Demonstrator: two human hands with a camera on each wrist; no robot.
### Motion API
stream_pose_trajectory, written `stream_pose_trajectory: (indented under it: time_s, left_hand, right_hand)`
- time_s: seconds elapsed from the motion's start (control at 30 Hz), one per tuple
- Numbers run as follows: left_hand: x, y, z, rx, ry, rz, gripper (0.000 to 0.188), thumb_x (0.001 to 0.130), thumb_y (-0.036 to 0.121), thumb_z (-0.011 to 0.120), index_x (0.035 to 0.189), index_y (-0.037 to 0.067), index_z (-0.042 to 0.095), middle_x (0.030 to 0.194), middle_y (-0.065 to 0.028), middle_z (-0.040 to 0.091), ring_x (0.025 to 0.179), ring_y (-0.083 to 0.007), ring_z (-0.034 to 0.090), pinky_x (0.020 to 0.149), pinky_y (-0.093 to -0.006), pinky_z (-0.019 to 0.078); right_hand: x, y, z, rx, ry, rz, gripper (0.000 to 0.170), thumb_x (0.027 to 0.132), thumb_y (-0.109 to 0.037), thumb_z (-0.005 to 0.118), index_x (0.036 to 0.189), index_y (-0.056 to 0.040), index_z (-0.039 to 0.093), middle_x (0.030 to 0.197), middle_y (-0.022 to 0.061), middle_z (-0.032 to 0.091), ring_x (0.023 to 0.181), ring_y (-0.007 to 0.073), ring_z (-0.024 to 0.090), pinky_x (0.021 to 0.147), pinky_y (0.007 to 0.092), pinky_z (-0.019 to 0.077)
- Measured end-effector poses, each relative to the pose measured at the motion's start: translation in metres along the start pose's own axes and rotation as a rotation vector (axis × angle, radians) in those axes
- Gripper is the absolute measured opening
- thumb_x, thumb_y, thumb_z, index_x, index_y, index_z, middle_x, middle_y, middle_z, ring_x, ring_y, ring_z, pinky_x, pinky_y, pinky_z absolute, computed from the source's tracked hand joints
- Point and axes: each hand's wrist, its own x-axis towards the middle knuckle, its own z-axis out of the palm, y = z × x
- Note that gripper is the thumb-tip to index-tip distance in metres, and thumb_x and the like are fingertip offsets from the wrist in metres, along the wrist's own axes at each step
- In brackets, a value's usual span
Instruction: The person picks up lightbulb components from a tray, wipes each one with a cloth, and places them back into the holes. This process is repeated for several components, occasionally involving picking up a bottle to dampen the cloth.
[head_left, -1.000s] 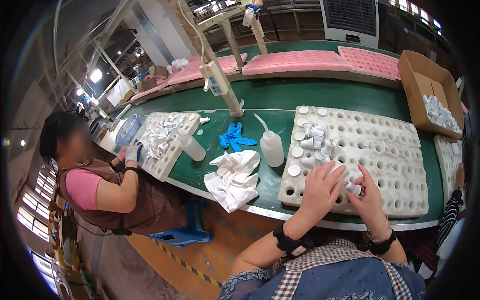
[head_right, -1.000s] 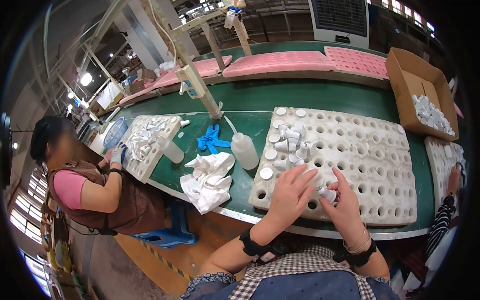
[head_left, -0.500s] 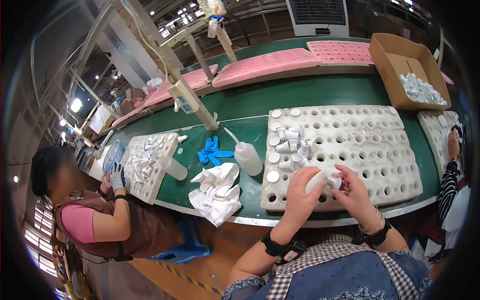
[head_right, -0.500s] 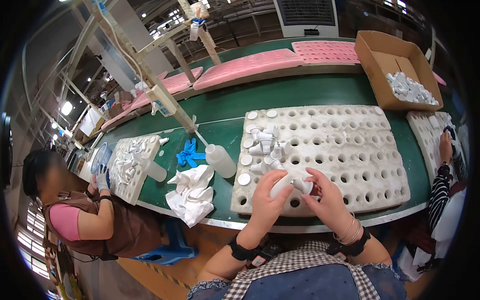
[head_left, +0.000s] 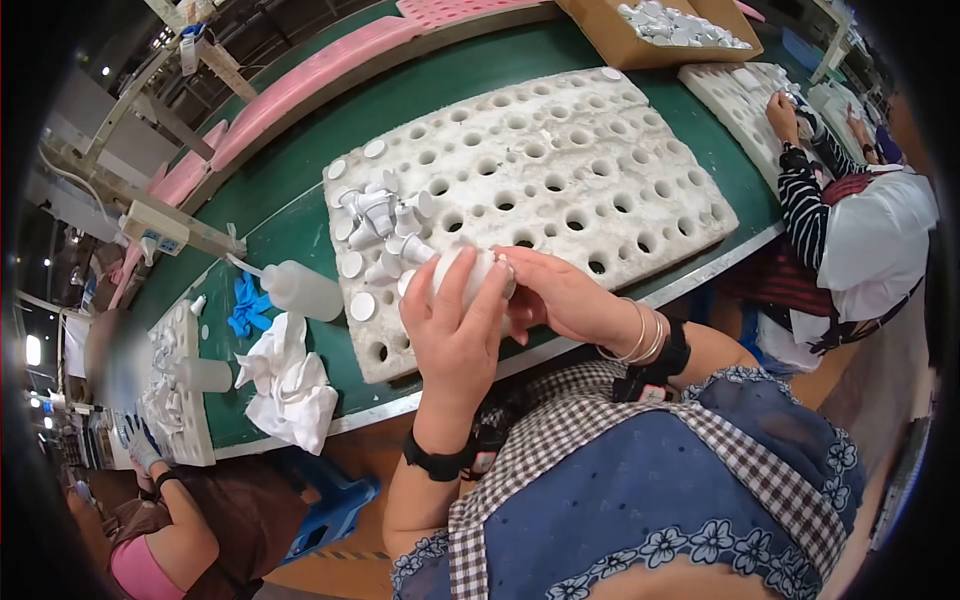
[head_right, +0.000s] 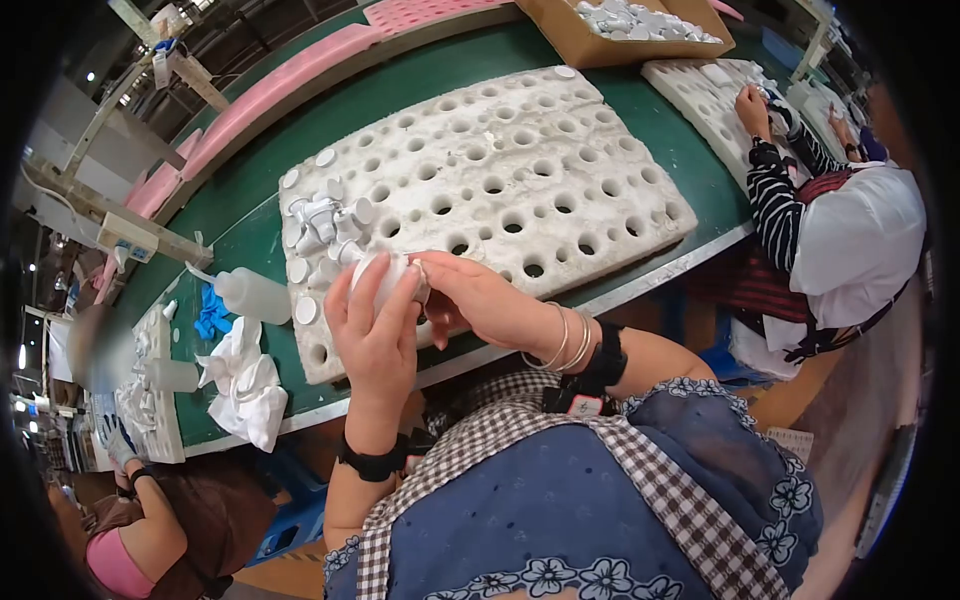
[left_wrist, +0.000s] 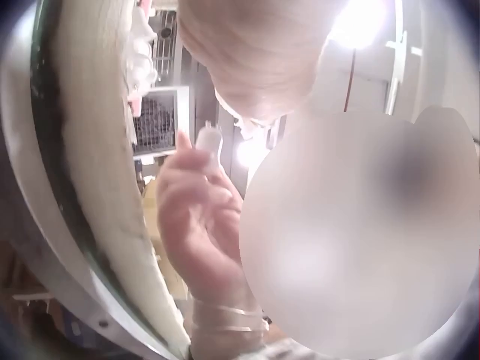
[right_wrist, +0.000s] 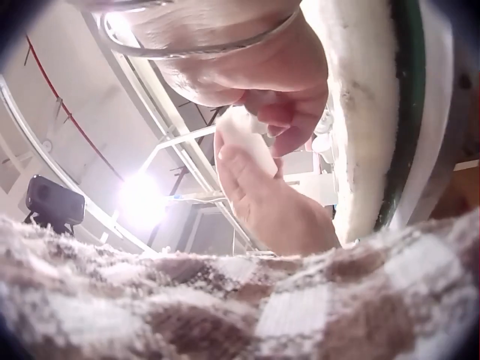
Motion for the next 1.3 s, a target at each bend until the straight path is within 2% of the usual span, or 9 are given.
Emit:
stream_pose_trajectory:
  time_s: [0.07,0.17,0.4,0.47,0.6,0.8,0.87,1.13,1.3]
  left_hand:
    - [-0.002,-0.004,0.004,0.012,-0.07,0.058,0.025,0.095,0.011,0.054,0.116,0.002,0.065,0.122,-0.0146,0.061,0.113,-0.0313,0.054,0.099,-0.0396,0.0403]
    - [-0.008,-0.028,0.013,-0.328,0.025,-0.377,0.025,0.092,0.015,0.059,0.113,0.004,0.067,0.117,-0.0119,0.063,0.112,-0.0295,0.054,0.098,-0.0392,0.0404]
    - [-0.01,-0.008,0.005,-0.79,-0.166,-0.565,0.03,0.086,0.009,0.069,0.114,0.0,0.064,0.11,-0.01,0.064,0.105,-0.0197,0.059,0.09,-0.0304,0.0451]
    - [-0.012,-0.01,0.007,-1.019,-0.133,-0.895,0.034,0.083,0.009,0.075,0.114,-0.001,0.064,0.108,-0.007,0.065,0.099,-0.0133,0.06,0.085,-0.0255,0.0469]
    - [-0.011,-0.013,0.011,-1.06,-0.046,-0.977,0.032,0.085,0.01,0.074,0.113,-0.001,0.064,0.108,-0.0054,0.065,0.096,-0.0098,0.059,0.082,-0.0231,0.0469]
    - [-0.004,-0.011,0.001,-0.969,0.029,-0.787,0.028,0.088,0.009,0.068,0.115,0.002,0.065,0.116,-0.007,0.063,0.105,-0.0181,0.057,0.092,-0.0321,0.044]
    - [0.001,-0.007,-0.003,-0.065,-0.045,-0.064,0.027,0.087,0.01,0.065,0.114,0.007,0.067,0.119,-0.0087,0.062,0.108,-0.0272,0.054,0.095,-0.0373,0.0422]
    - [-0.009,-0.027,0.005,-0.229,0.046,-0.348,0.025,0.087,0.012,0.064,0.111,0.011,0.07,0.119,-0.0087,0.062,0.107,-0.033,0.052,0.095,-0.0411,0.0409]
    - [0.001,0.004,-0.003,-0.026,-0.046,0.05,0.023,0.092,0.012,0.057,0.112,0.007,0.068,0.118,-0.0121,0.063,0.111,-0.0313,0.054,0.097,-0.0401,0.0399]
  right_hand:
    - [0.001,0.0,-0.001,-0.002,0.017,0.019,0.046,0.103,-0.03,0.04,0.14,-0.0017,0.041,0.087,0.0055,0.056,0.06,0.008,0.047,0.055,0.0266,0.0516]
    - [-0.003,-0.012,0.0,0.134,-0.059,0.174,0.049,0.104,-0.033,0.032,0.14,-0.0019,0.041,0.087,0.0085,0.055,0.057,0.0087,0.046,0.051,0.0283,0.0508]
    - [0.011,0.01,-0.023,0.393,-0.34,0.311,0.049,0.104,-0.038,0.032,0.14,-0.0053,0.038,0.089,0.0091,0.057,0.056,0.0097,0.048,0.053,0.0323,0.0549]
    - [0.001,-0.001,-0.003,0.192,-0.093,0.184,0.046,0.103,-0.03,0.042,0.142,-0.0062,0.038,0.091,0.0071,0.057,0.064,0.0096,0.054,0.061,0.0294,0.0555]
    - [-0.006,0.003,0.003,-0.502,-0.017,-0.203,0.053,0.098,-0.021,0.054,0.144,-0.0031,0.035,0.091,0.0091,0.059,0.069,0.0121,0.057,0.067,0.0265,0.0511]
    - [-0.008,-0.005,0.002,-0.66,0.013,-0.219,0.05,0.096,-0.009,0.057,0.143,-0.0037,0.039,0.095,0.0039,0.058,0.08,0.007,0.058,0.072,0.0232,0.0523]
    - [-0.009,-0.006,0.004,-0.583,-0.012,-0.183,0.044,0.097,-0.008,0.055,0.138,-0.0008,0.042,0.097,0.0051,0.059,0.078,0.0075,0.059,0.072,0.0239,0.053]
    - [-0.008,-0.005,0.003,-0.156,-0.024,-0.037,0.035,0.101,-0.015,0.046,0.132,0.0011,0.045,0.099,0.009,0.06,0.071,0.0123,0.059,0.072,0.0303,0.0556]
    - [0.0,0.004,-0.003,0.211,-0.091,0.061,0.034,0.102,-0.026,0.043,0.122,0.0006,0.052,0.091,0.0088,0.056,0.059,0.0116,0.051,0.065,0.0337,0.0556]
